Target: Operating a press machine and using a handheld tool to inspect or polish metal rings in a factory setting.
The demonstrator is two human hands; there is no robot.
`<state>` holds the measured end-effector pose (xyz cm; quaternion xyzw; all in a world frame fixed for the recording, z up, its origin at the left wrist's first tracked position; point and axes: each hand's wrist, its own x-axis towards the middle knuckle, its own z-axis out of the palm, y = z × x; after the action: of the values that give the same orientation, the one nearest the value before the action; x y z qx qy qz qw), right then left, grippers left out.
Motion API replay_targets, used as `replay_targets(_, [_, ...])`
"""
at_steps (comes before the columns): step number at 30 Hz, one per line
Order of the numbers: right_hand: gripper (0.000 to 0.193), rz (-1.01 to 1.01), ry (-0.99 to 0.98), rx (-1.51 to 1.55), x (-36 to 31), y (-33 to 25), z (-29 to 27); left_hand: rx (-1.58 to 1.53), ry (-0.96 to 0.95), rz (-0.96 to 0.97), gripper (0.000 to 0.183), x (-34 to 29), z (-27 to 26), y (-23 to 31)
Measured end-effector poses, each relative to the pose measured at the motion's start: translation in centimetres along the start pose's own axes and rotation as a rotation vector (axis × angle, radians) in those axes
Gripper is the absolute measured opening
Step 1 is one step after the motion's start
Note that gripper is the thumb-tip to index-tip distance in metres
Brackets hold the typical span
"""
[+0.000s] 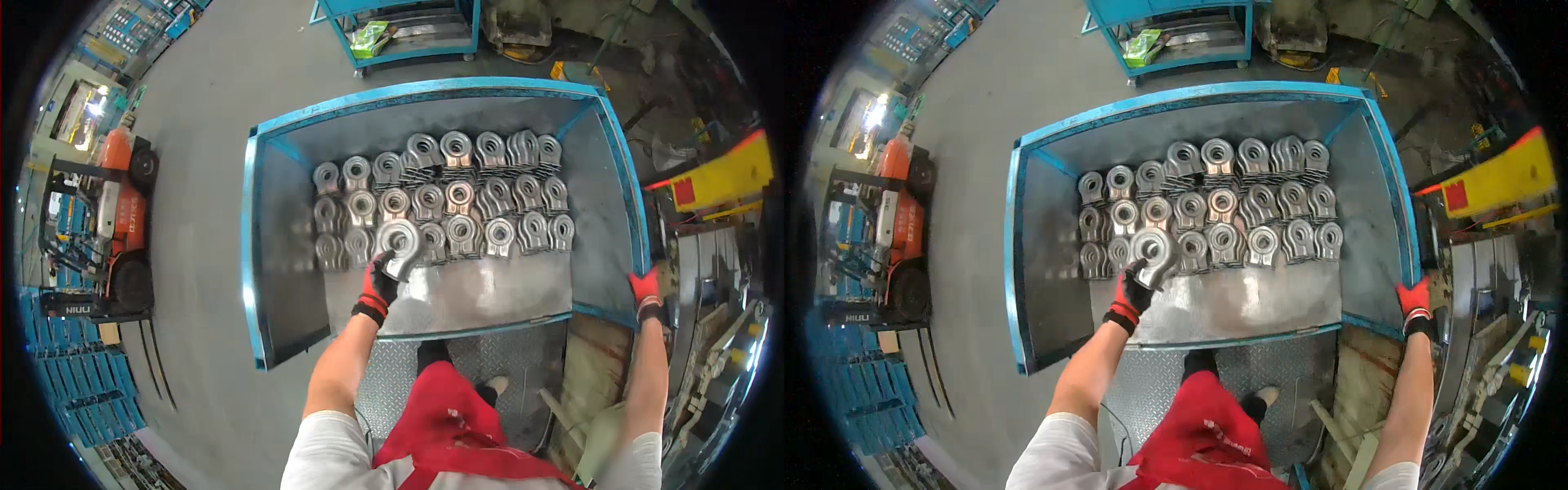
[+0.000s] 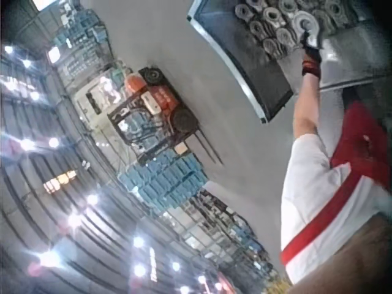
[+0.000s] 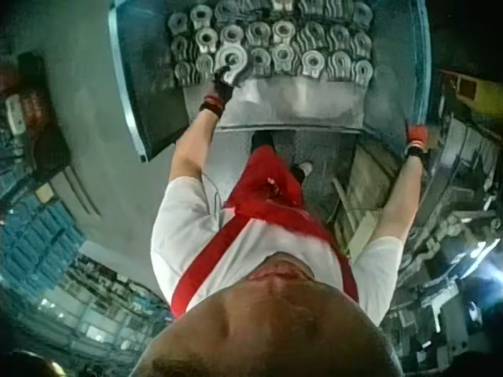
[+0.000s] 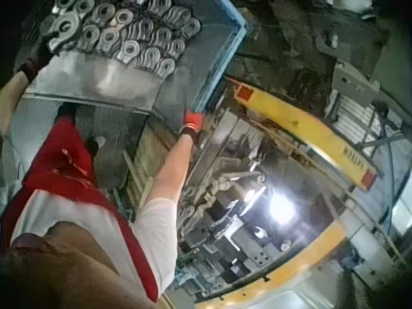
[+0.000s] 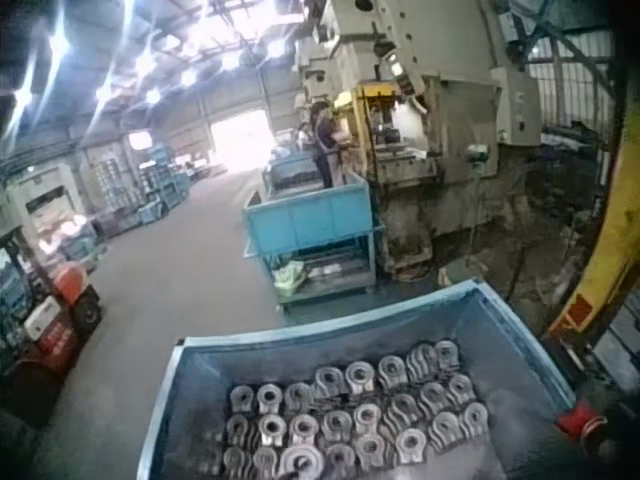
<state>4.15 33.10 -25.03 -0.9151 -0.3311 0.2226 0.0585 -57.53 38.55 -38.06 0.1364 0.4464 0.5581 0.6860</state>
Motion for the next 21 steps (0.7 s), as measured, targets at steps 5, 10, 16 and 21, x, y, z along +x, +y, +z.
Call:
replay_targets(5, [0.095, -0.138, 0.219, -0.080, 1.8, 3.5, 0.9, -0.324, -0.049, 0.086, 0.036, 10.3, 0.9, 1.8])
replay_targets(10, [0.091, -0.110, 0.259, -0.084, 0.8, 3.4, 0.5, -0.272, 0.079, 0.020, 0.036, 19.6, 3.2, 3.0])
replay_targets(16, [0.088, -0.018, 0.299, -0.098, -0.9, -1.0, 1.8, -0.273, 0.173, 0.083, 0.035, 28.9, 0.4, 2.8])
replay_targets(21, [0.085, 0.054, 0.334, -0.146, -1.7, -0.4, 0.4, -0.182, 0.275, 0.014, 0.038, 29.9, 3.1, -1.2])
